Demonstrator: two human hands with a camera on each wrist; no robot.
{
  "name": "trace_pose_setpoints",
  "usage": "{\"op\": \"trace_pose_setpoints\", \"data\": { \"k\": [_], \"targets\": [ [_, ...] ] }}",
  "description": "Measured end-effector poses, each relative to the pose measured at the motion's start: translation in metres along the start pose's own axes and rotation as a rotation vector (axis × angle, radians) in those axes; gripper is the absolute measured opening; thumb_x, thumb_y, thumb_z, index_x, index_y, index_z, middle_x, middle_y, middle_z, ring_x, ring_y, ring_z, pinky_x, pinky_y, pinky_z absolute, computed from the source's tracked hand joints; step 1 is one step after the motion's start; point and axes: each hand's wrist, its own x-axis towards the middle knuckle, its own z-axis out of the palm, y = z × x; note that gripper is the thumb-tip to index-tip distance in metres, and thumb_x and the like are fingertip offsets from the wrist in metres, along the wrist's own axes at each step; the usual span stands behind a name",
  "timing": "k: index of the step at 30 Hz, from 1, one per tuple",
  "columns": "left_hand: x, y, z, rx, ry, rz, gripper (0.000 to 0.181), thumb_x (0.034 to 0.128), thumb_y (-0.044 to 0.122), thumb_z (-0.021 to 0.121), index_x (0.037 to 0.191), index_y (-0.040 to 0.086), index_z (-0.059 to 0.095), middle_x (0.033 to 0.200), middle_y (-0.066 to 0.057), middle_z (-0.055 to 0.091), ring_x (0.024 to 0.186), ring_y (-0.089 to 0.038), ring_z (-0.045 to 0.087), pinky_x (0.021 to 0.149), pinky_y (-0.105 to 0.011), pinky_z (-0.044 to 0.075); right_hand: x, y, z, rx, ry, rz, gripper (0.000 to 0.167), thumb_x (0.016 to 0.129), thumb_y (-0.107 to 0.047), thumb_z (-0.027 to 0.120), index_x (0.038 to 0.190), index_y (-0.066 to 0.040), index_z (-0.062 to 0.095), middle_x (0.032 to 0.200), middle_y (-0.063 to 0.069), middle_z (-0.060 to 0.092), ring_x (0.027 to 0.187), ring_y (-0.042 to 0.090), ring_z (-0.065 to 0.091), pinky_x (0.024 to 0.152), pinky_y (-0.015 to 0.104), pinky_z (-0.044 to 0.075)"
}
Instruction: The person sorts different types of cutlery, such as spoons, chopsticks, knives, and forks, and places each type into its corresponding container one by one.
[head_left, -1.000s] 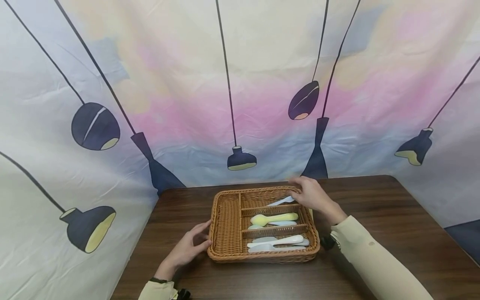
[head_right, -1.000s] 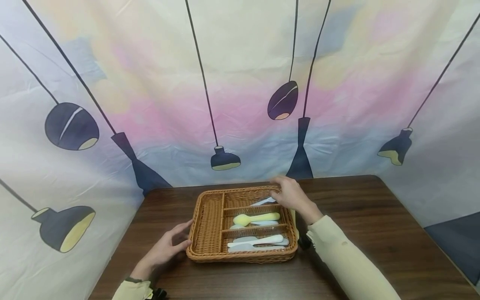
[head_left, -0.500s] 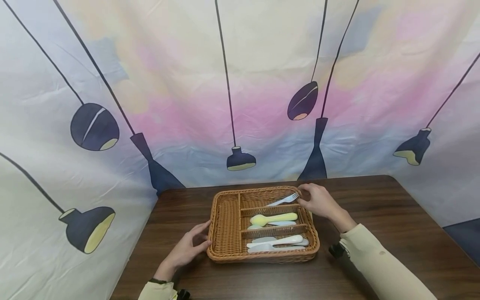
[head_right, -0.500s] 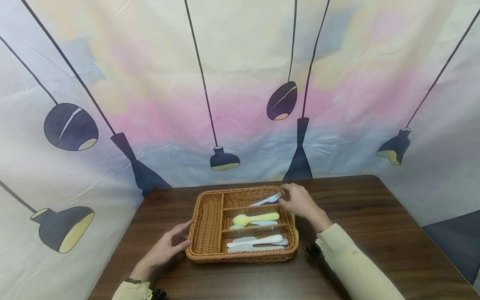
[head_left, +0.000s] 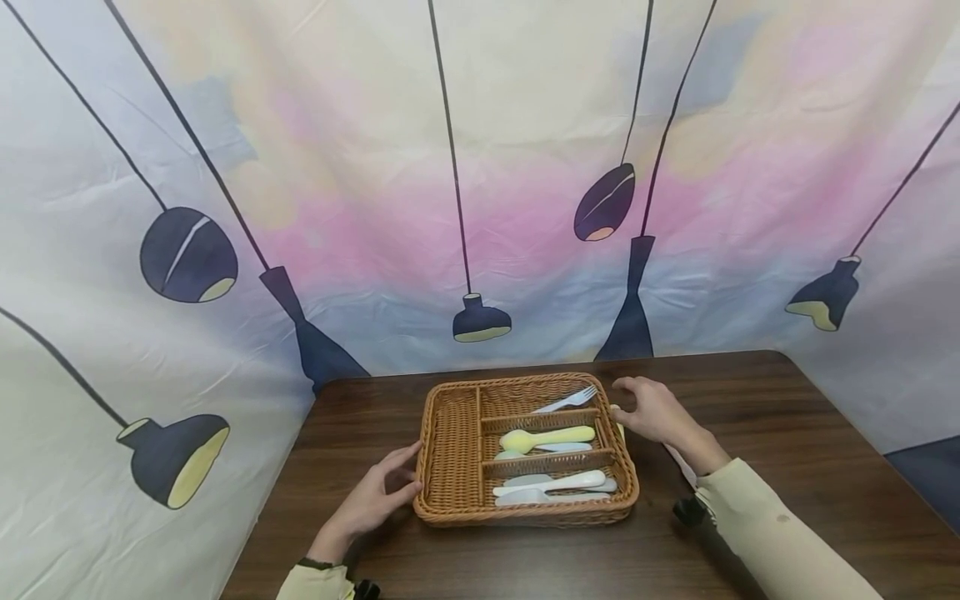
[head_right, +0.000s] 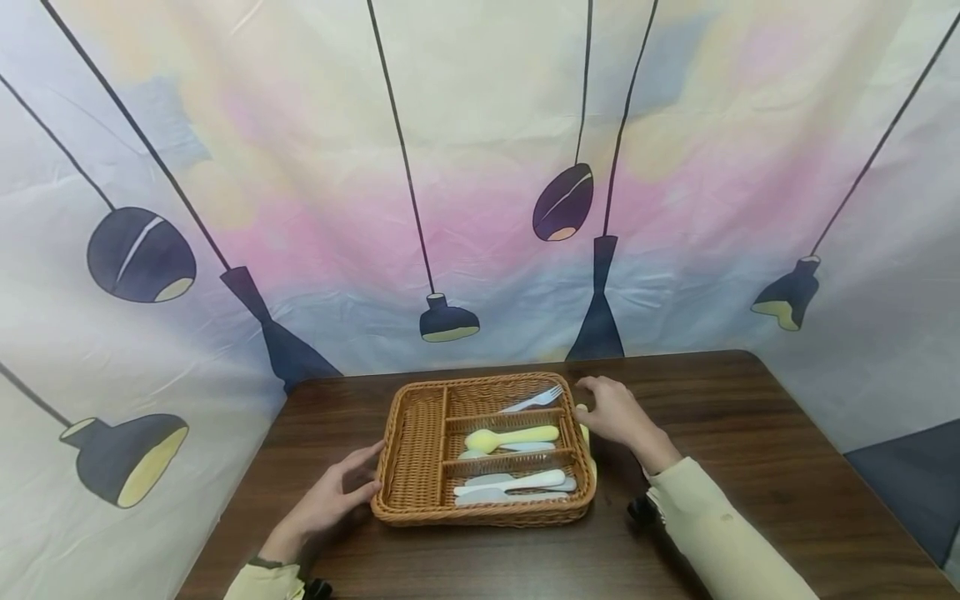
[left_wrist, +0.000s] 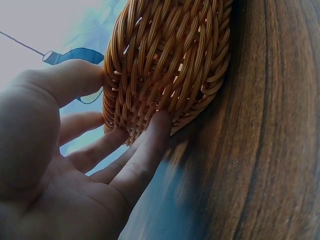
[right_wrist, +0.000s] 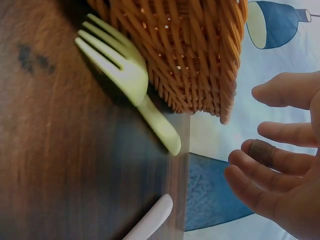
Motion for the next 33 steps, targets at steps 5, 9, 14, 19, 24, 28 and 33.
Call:
{"op": "trace_pose_setpoints", "data": {
  "k": [5, 9, 14, 19, 24, 28, 33],
  "targets": [
    [0.0, -0.002, 0.001, -0.004, 0.007, 0.001, 0.067, 0.0955, 0.024, 0.064, 0.153, 0.009, 0.033, 0.15, -0.023, 0.036, 0.112, -0.031, 0.059, 0.085, -0.027, 0.05, -0.004, 0.004, 0.0, 0.001, -0.023, 0.041, 0.048, 0.087, -0.022, 0.072, 0.128, 0.0, 0.059, 0.12, 0.022, 0.062, 0.102, 0.036, 0.062, 0.077, 0.049, 0.052],
    [-0.001, -0.003, 0.001, 0.003, 0.011, 0.001, 0.067, 0.0955, 0.025, 0.064, 0.153, 0.01, 0.033, 0.15, -0.023, 0.036, 0.112, -0.03, 0.06, 0.085, -0.027, 0.05, -0.009, 0.008, 0.0, 0.017, -0.035, 0.06, 0.05, 0.087, -0.021, 0.072, 0.13, 0.0, 0.058, 0.121, 0.024, 0.061, 0.099, 0.035, 0.064, 0.073, 0.046, 0.053],
    [-0.001, -0.004, 0.001, 0.029, 0.018, -0.016, 0.067, 0.0951, 0.027, 0.065, 0.153, 0.012, 0.034, 0.15, -0.021, 0.037, 0.111, -0.025, 0.061, 0.086, -0.026, 0.049, -0.016, 0.015, -0.001, 0.031, -0.036, 0.071, 0.05, 0.086, -0.019, 0.072, 0.13, 0.001, 0.057, 0.123, 0.026, 0.06, 0.095, 0.036, 0.066, 0.071, 0.043, 0.055],
    [0.0, -0.003, 0.001, 0.028, 0.021, -0.035, 0.067, 0.0948, 0.028, 0.065, 0.153, 0.013, 0.034, 0.15, -0.018, 0.038, 0.11, -0.021, 0.061, 0.086, -0.026, 0.05, -0.024, 0.022, -0.001, 0.026, -0.003, 0.089, 0.051, 0.084, -0.022, 0.073, 0.128, 0.0, 0.058, 0.116, 0.025, 0.064, 0.094, 0.035, 0.067, 0.072, 0.046, 0.053],
    [0.001, -0.002, 0.0, 0.028, 0.016, -0.034, 0.068, 0.0947, 0.03, 0.065, 0.153, 0.014, 0.034, 0.15, -0.018, 0.038, 0.111, -0.022, 0.06, 0.086, -0.026, 0.05, -0.03, 0.027, -0.001, 0.015, -0.005, 0.103, 0.052, 0.084, -0.025, 0.074, 0.127, 0.0, 0.059, 0.114, 0.024, 0.065, 0.091, 0.032, 0.066, 0.07, 0.045, 0.051],
    [0.001, -0.001, 0.0, 0.04, 0.008, -0.012, 0.068, 0.0952, 0.03, 0.064, 0.153, 0.011, 0.033, 0.15, -0.021, 0.037, 0.111, -0.027, 0.06, 0.085, -0.027, 0.05, -0.033, 0.03, -0.001, 0.011, -0.011, 0.101, 0.053, 0.084, -0.026, 0.074, 0.127, 0.001, 0.059, 0.111, 0.023, 0.066, 0.088, 0.03, 0.066, 0.067, 0.044, 0.051],
    [0.001, 0.0, -0.001, 0.033, 0.004, -0.012, 0.068, 0.0952, 0.028, 0.065, 0.153, 0.011, 0.033, 0.15, -0.022, 0.036, 0.112, -0.028, 0.059, 0.085, -0.027, 0.05, -0.036, 0.034, 0.001, -0.035, 0.002, 0.095, 0.054, 0.083, -0.026, 0.075, 0.125, 0.006, 0.059, 0.108, 0.023, 0.067, 0.089, 0.034, 0.066, 0.071, 0.047, 0.051]
  ]
}}
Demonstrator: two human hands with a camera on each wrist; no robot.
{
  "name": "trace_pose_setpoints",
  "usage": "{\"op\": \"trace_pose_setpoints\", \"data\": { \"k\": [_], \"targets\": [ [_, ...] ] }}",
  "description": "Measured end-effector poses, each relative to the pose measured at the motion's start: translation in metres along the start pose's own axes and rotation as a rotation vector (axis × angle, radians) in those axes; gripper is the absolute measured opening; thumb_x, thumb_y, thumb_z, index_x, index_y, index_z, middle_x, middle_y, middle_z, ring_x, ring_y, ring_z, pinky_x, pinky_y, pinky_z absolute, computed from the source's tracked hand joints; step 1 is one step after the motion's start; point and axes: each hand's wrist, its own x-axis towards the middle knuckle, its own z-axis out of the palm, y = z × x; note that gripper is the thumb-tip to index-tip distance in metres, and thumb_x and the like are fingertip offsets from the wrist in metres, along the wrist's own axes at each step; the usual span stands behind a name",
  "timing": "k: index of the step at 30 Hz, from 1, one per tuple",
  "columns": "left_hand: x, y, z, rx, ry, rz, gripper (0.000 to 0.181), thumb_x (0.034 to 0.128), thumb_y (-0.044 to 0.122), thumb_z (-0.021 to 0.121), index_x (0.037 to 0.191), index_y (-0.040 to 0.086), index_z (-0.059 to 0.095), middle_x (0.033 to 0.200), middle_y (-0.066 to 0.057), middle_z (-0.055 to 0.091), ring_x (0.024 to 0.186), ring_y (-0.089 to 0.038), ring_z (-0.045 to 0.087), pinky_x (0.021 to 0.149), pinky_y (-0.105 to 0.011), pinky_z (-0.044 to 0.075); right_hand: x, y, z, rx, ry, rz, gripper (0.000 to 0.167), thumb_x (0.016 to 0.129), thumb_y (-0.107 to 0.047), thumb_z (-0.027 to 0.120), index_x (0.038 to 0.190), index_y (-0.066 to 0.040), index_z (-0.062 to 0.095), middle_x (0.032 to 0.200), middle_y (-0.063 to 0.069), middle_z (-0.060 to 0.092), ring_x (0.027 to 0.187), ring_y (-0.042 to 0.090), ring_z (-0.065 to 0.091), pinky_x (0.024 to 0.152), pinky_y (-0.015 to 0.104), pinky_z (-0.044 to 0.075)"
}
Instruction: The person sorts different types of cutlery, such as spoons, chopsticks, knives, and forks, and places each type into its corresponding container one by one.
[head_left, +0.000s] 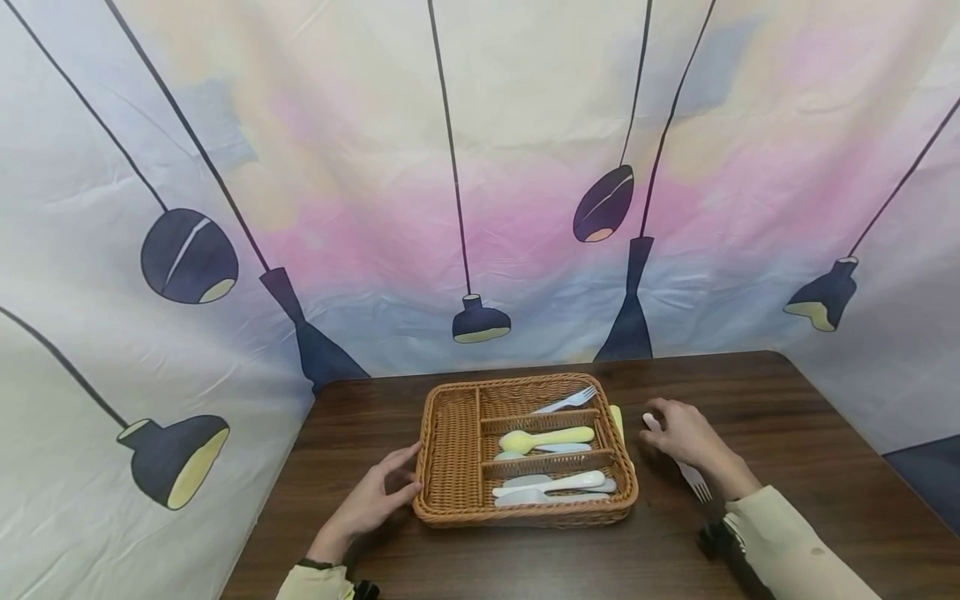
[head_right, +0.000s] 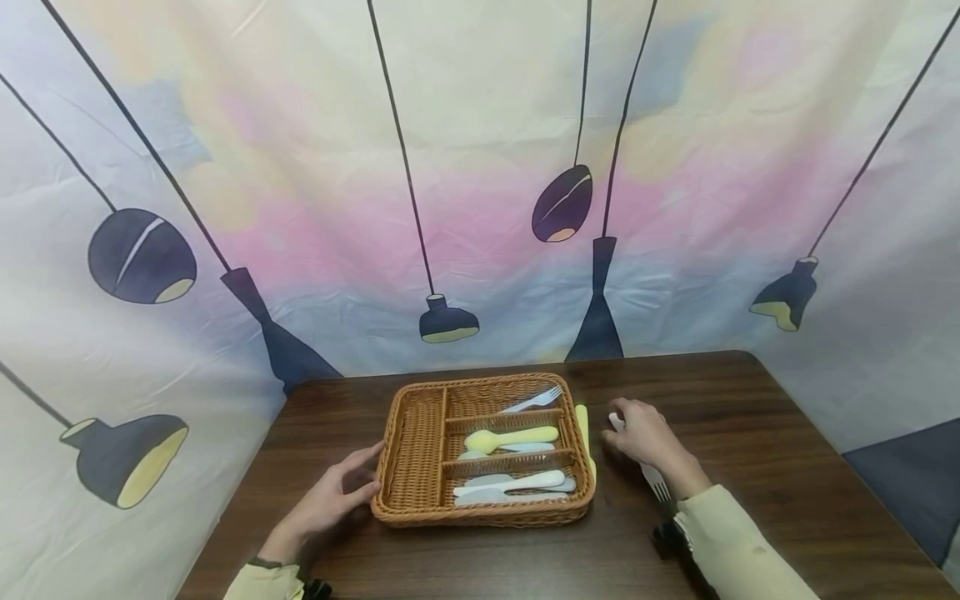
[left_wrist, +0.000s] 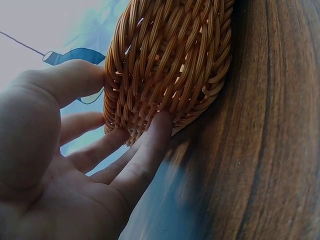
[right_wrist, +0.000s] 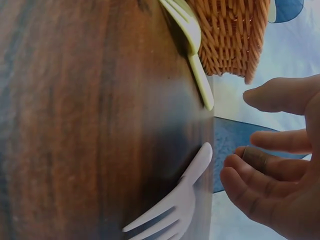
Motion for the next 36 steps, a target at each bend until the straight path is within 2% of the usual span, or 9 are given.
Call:
{"op": "trace_pose_setpoints", "data": {
  "k": [8, 14, 17, 20, 24, 28, 32, 36],
  "targets": [
    [0.001, -0.001, 0.001, 0.0, 0.018, -0.033, 0.068, 0.0947, 0.03, 0.065, 0.153, 0.014, 0.034, 0.151, -0.017, 0.037, 0.111, -0.023, 0.06, 0.086, -0.026, 0.049, -0.003, 0.007, 0.003, -0.047, -0.077, 0.064, 0.059, 0.079, -0.025, 0.078, 0.122, 0.011, 0.058, 0.091, 0.016, 0.067, 0.077, 0.025, 0.062, 0.065, 0.045, 0.049],
    [0.001, -0.002, 0.0, 0.007, 0.019, -0.038, 0.068, 0.0948, 0.03, 0.065, 0.153, 0.014, 0.034, 0.15, -0.016, 0.038, 0.111, -0.023, 0.06, 0.087, -0.026, 0.049, -0.006, 0.012, 0.008, -0.093, -0.07, 0.053, 0.055, 0.076, -0.024, 0.081, 0.116, 0.008, 0.062, 0.093, 0.016, 0.065, 0.08, 0.028, 0.061, 0.072, 0.052, 0.048],
    [0.001, -0.002, 0.0, -0.001, 0.017, -0.048, 0.067, 0.0946, 0.03, 0.065, 0.153, 0.015, 0.035, 0.15, -0.015, 0.038, 0.11, -0.022, 0.06, 0.087, -0.025, 0.049, -0.009, 0.013, 0.009, -0.104, -0.065, 0.041, 0.047, 0.075, -0.019, 0.08, 0.111, 0.007, 0.064, 0.086, 0.013, 0.063, 0.076, 0.027, 0.059, 0.068, 0.051, 0.047],
    [0.0, -0.002, 0.0, -0.002, 0.011, -0.034, 0.067, 0.0953, 0.029, 0.064, 0.153, 0.012, 0.034, 0.15, -0.018, 0.038, 0.11, -0.022, 0.06, 0.085, -0.026, 0.049, -0.009, 0.014, 0.009, -0.111, -0.065, 0.055, 0.036, 0.073, -0.011, 0.077, 0.105, 0.004, 0.065, 0.079, 0.007, 0.062, 0.07, 0.024, 0.057, 0.064, 0.048, 0.046],
    [-0.001, -0.002, 0.0, -0.004, 0.011, -0.02, 0.067, 0.0958, 0.027, 0.064, 0.153, 0.01, 0.034, 0.149, -0.021, 0.037, 0.109, -0.021, 0.061, 0.085, -0.026, 0.049, -0.009, 0.011, 0.007, -0.109, -0.095, 0.102, 0.03, 0.075, -0.007, 0.072, 0.103, 0.003, 0.066, 0.073, 0.004, 0.063, 0.066, 0.021, 0.057, 0.064, 0.046, 0.046],
    [-0.001, -0.001, 0.0, -0.001, 0.012, -0.023, 0.067, 0.0958, 0.028, 0.064, 0.153, 0.011, 0.033, 0.15, -0.019, 0.038, 0.109, -0.02, 0.061, 0.085, -0.025, 0.049, -0.009, 0.01, 0.006, -0.101, -0.123, 0.135, 0.03, 0.079, -0.008, 0.073, 0.105, 0.006, 0.066, 0.071, 0.002, 0.061, 0.065, 0.019, 0.056, 0.066, 0.046, 0.046],
    [0.0, -0.001, 0.0, -0.002, 0.009, -0.03, 0.067, 0.0958, 0.031, 0.063, 0.153, 0.013, 0.033, 0.15, -0.017, 0.038, 0.11, -0.022, 0.06, 0.085, -0.025, 0.05, -0.008, 0.012, 0.007, -0.093, -0.123, 0.133, 0.031, 0.078, -0.008, 0.073, 0.106, 0.004, 0.067, 0.071, 0.0, 0.06, 0.066, 0.019, 0.056, 0.067, 0.047, 0.046],
    [0.0, -0.002, 0.0, 0.001, 0.002, 0.006, 0.066, 0.0963, 0.028, 0.063, 0.153, 0.012, 0.033, 0.15, -0.02, 0.037, 0.11, -0.026, 0.06, 0.087, -0.027, 0.049, -0.006, 0.013, 0.005, -0.059, -0.108, 0.122, 0.032, 0.077, -0.008, 0.073, 0.107, 0.002, 0.067, 0.073, 0.0, 0.061, 0.067, 0.019, 0.056, 0.063, 0.044, 0.045]
  ]
}}
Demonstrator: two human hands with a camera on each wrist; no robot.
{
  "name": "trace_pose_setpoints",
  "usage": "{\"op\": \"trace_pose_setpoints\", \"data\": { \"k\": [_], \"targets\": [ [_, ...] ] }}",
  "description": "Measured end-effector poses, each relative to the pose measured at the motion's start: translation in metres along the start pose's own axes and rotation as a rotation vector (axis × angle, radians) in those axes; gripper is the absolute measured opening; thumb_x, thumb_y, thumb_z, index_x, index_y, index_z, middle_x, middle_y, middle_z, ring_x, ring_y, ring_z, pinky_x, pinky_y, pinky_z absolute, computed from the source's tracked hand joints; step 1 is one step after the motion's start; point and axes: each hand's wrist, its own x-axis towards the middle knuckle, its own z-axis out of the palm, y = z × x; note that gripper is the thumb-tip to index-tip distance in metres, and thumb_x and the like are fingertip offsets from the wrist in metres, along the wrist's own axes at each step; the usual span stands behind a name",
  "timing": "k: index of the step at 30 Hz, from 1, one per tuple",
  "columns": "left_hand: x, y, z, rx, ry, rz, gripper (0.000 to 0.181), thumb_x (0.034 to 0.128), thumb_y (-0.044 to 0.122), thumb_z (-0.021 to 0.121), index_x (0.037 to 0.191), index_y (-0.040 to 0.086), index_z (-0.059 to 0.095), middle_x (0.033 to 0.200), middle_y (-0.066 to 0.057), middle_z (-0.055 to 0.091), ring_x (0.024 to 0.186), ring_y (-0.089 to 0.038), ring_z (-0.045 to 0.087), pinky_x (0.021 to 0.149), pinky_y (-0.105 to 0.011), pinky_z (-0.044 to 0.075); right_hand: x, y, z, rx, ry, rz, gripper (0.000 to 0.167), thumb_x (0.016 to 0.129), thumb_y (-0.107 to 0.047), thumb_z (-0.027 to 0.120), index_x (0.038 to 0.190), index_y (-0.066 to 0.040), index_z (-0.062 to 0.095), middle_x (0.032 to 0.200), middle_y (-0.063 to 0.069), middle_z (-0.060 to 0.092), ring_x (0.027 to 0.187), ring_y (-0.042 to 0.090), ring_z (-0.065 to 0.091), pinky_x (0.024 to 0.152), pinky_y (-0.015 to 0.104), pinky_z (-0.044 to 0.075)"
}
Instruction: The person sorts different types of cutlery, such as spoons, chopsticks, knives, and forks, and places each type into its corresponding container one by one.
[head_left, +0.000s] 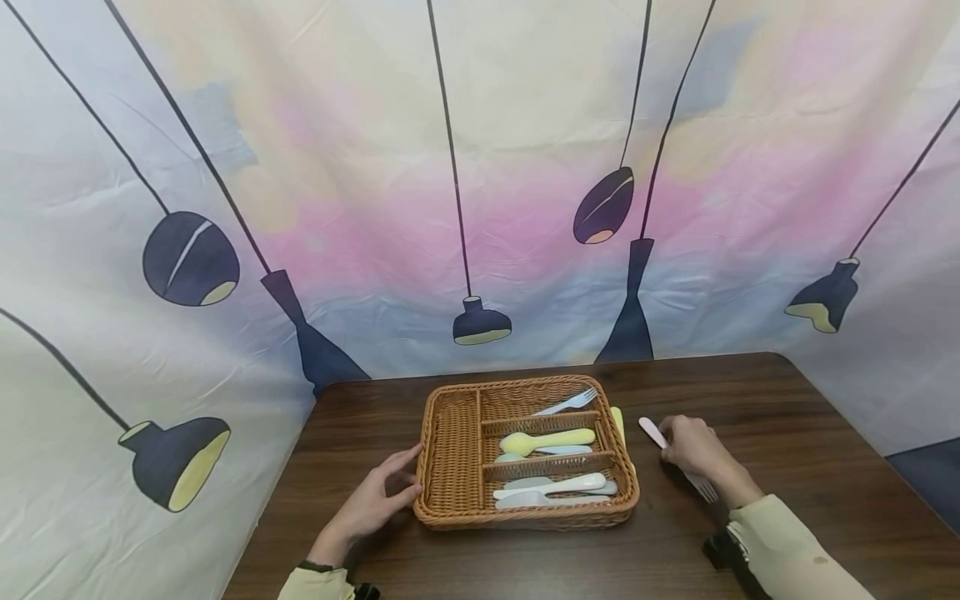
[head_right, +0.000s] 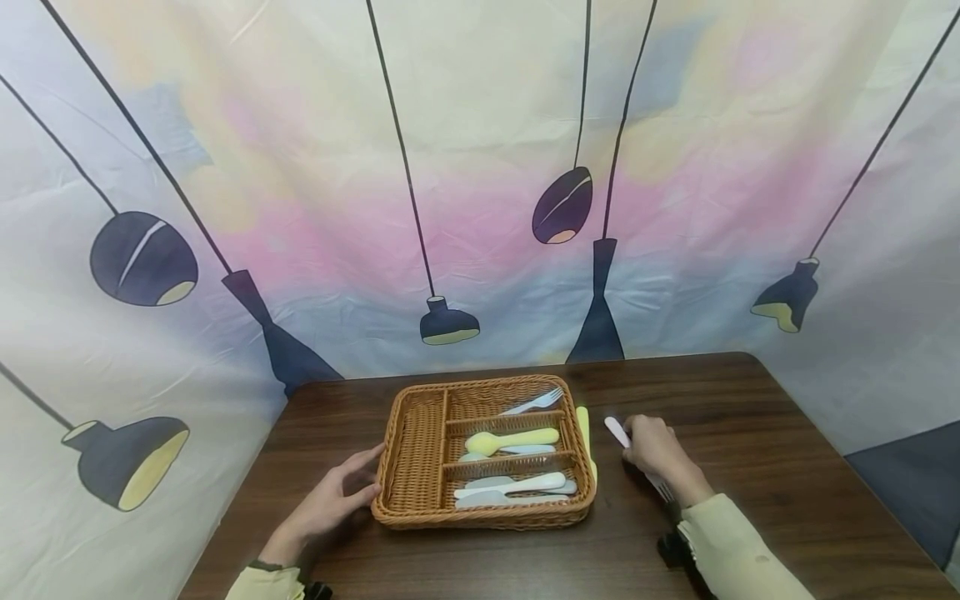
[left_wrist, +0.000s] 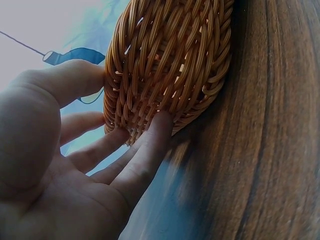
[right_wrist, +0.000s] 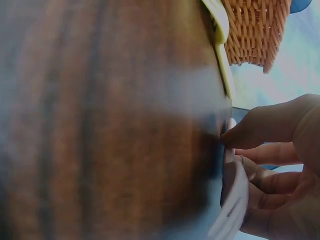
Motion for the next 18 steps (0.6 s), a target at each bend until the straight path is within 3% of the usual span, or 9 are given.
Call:
{"op": "trace_pose_setpoints", "data": {
  "k": [6, 18],
  "targets": [
    [-0.001, 0.001, 0.0, -0.017, -0.005, 0.036, 0.065, 0.0969, 0.023, 0.062, 0.153, 0.01, 0.032, 0.149, -0.023, 0.037, 0.11, -0.029, 0.061, 0.087, -0.028, 0.049, 0.004, -0.004, -0.007, 0.037, 0.029, -0.028, 0.032, 0.075, -0.008, 0.074, 0.106, 0.0, 0.067, 0.075, 0.001, 0.061, 0.067, 0.02, 0.055, 0.059, 0.039, 0.043],
    [-0.001, -0.002, 0.002, 0.027, 0.023, 0.024, 0.065, 0.0962, 0.028, 0.063, 0.152, 0.011, 0.035, 0.148, -0.02, 0.04, 0.108, -0.02, 0.062, 0.088, -0.028, 0.048, 0.023, -0.025, -0.027, 0.061, 0.126, -0.102, 0.035, 0.075, -0.007, 0.07, 0.109, 0.001, 0.067, 0.078, 0.003, 0.064, 0.065, 0.019, 0.055, 0.059, 0.037, 0.045]
  ]
}}
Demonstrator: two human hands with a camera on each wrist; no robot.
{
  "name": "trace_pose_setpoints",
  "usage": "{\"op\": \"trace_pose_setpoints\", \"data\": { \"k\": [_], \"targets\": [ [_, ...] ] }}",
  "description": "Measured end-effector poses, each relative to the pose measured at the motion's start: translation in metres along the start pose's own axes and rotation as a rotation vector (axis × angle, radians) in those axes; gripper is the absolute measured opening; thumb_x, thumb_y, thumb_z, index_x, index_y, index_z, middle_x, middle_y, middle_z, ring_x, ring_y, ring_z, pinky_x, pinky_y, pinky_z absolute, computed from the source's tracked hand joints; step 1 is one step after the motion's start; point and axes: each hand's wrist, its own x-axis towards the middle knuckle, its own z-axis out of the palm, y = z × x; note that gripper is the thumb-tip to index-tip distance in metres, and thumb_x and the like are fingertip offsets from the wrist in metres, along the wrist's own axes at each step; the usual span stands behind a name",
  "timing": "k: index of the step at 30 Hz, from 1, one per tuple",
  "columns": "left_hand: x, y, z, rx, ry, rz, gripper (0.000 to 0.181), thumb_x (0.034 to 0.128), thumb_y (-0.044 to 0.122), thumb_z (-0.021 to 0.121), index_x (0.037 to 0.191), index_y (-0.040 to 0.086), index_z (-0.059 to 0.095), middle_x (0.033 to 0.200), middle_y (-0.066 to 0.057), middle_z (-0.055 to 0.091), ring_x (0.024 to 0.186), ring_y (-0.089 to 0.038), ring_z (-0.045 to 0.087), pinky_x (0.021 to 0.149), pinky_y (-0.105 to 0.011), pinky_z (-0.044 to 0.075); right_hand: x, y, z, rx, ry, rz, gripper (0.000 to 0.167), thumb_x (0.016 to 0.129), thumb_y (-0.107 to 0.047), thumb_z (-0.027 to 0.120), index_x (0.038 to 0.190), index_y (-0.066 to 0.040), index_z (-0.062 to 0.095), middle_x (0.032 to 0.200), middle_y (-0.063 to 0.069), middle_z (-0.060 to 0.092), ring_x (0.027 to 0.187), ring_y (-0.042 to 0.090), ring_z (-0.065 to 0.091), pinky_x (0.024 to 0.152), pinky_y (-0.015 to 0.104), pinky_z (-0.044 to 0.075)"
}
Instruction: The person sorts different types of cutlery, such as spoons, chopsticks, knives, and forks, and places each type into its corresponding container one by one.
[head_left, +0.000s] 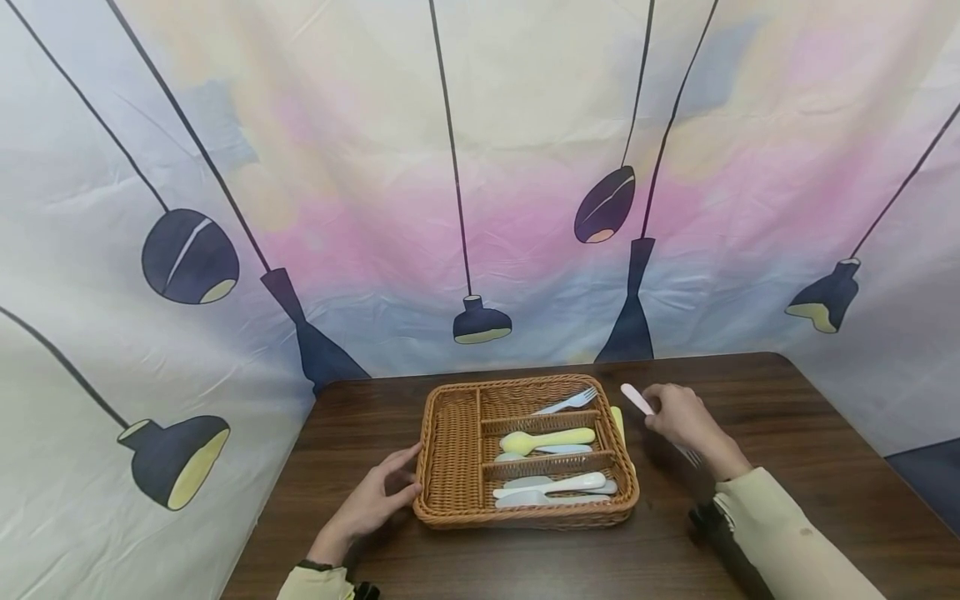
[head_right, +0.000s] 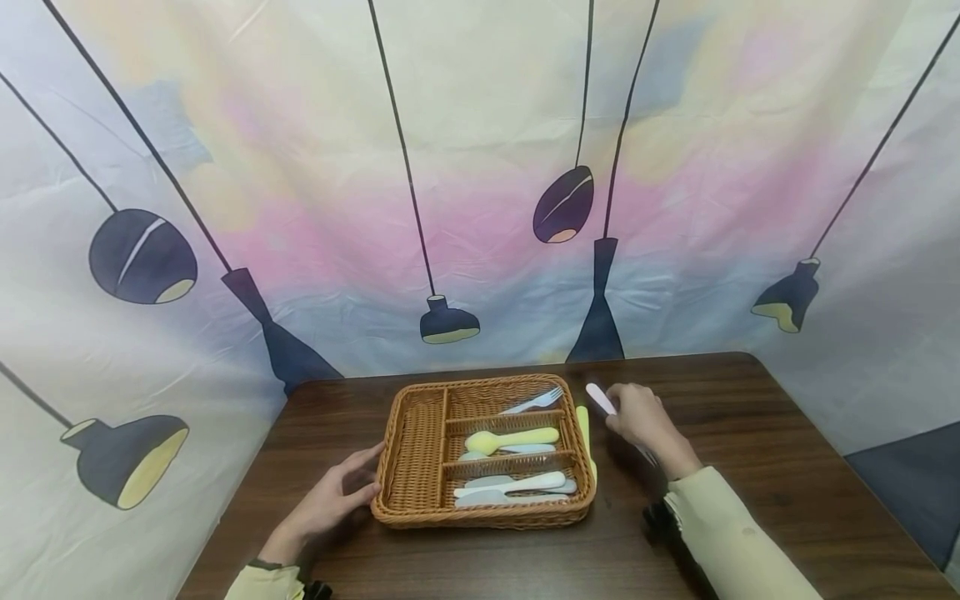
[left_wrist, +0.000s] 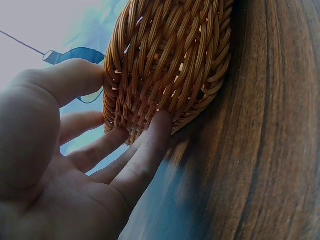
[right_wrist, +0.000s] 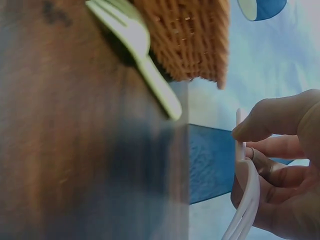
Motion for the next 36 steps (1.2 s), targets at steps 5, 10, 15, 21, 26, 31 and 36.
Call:
{"op": "trace_pose_setpoints", "data": {
  "k": [5, 10, 15, 21, 26, 31, 36],
  "targets": [
    [-0.001, 0.002, 0.0, 0.007, 0.011, -0.011, 0.065, 0.0957, 0.028, 0.064, 0.152, 0.012, 0.036, 0.148, -0.019, 0.04, 0.107, -0.018, 0.062, 0.089, -0.032, 0.048, 0.008, -0.01, -0.006, -0.006, 0.028, -0.03, 0.034, 0.075, -0.007, 0.07, 0.108, -0.001, 0.068, 0.077, 0.001, 0.063, 0.065, 0.017, 0.054, 0.06, 0.037, 0.044],
    [0.0, 0.001, -0.001, 0.011, -0.008, -0.012, 0.065, 0.0963, 0.029, 0.063, 0.153, 0.012, 0.034, 0.149, -0.02, 0.039, 0.108, -0.021, 0.062, 0.091, -0.036, 0.048, 0.014, -0.02, -0.009, -0.005, 0.066, -0.058, 0.034, 0.073, -0.005, 0.069, 0.107, -0.001, 0.069, 0.08, 0.004, 0.063, 0.068, 0.019, 0.054, 0.061, 0.038, 0.044],
    [0.0, 0.001, -0.002, -0.004, -0.007, -0.019, 0.066, 0.096, 0.029, 0.063, 0.153, 0.011, 0.034, 0.149, -0.02, 0.039, 0.109, -0.022, 0.061, 0.089, -0.03, 0.048, 0.021, -0.029, -0.01, 0.016, 0.062, -0.071, 0.032, 0.076, -0.004, 0.068, 0.108, -0.002, 0.07, 0.083, 0.006, 0.064, 0.068, 0.02, 0.054, 0.062, 0.037, 0.044],
    [0.0, 0.001, -0.001, -0.004, -0.009, -0.026, 0.066, 0.0958, 0.03, 0.063, 0.153, 0.014, 0.034, 0.15, -0.017, 0.039, 0.109, -0.021, 0.062, 0.09, -0.029, 0.048, 0.027, -0.038, -0.01, 0.006, 0.063, -0.109, 0.029, 0.077, -0.004, 0.069, 0.106, -0.003, 0.071, 0.081, 0.005, 0.06, 0.069, 0.019, 0.053, 0.063, 0.037, 0.043],
    [0.001, 0.0, 0.0, -0.014, -0.016, 0.003, 0.066, 0.0969, 0.027, 0.062, 0.153, 0.009, 0.033, 0.149, -0.022, 0.038, 0.109, -0.023, 0.062, 0.087, -0.027, 0.049, 0.032, -0.047, -0.01, -0.008, 0.084, -0.16, 0.027, 0.078, -0.004, 0.069, 0.105, -0.003, 0.072, 0.08, 0.004, 0.06, 0.069, 0.017, 0.051, 0.064, 0.037, 0.041],
    [0.001, 0.001, -0.001, -0.032, -0.018, -0.009, 0.066, 0.0965, 0.027, 0.063, 0.153, 0.01, 0.032, 0.149, -0.022, 0.037, 0.109, -0.022, 0.061, 0.086, -0.026, 0.049, 0.036, -0.055, -0.009, -0.009, 0.089, -0.182, 0.027, 0.078, -0.004, 0.068, 0.105, -0.005, 0.073, 0.079, 0.002, 0.058, 0.069, 0.017, 0.048, 0.062, 0.035, 0.038],
    [0.001, 0.002, -0.002, -0.035, -0.025, -0.013, 0.067, 0.0962, 0.028, 0.063, 0.153, 0.011, 0.033, 0.15, -0.021, 0.037, 0.109, -0.022, 0.061, 0.087, -0.026, 0.049, 0.042, -0.063, -0.006, 0.01, 0.064, -0.2, 0.029, 0.079, -0.004, 0.069, 0.107, -0.004, 0.072, 0.082, 0.004, 0.059, 0.069, 0.017, 0.049, 0.062, 0.034, 0.04]
  ]
}}
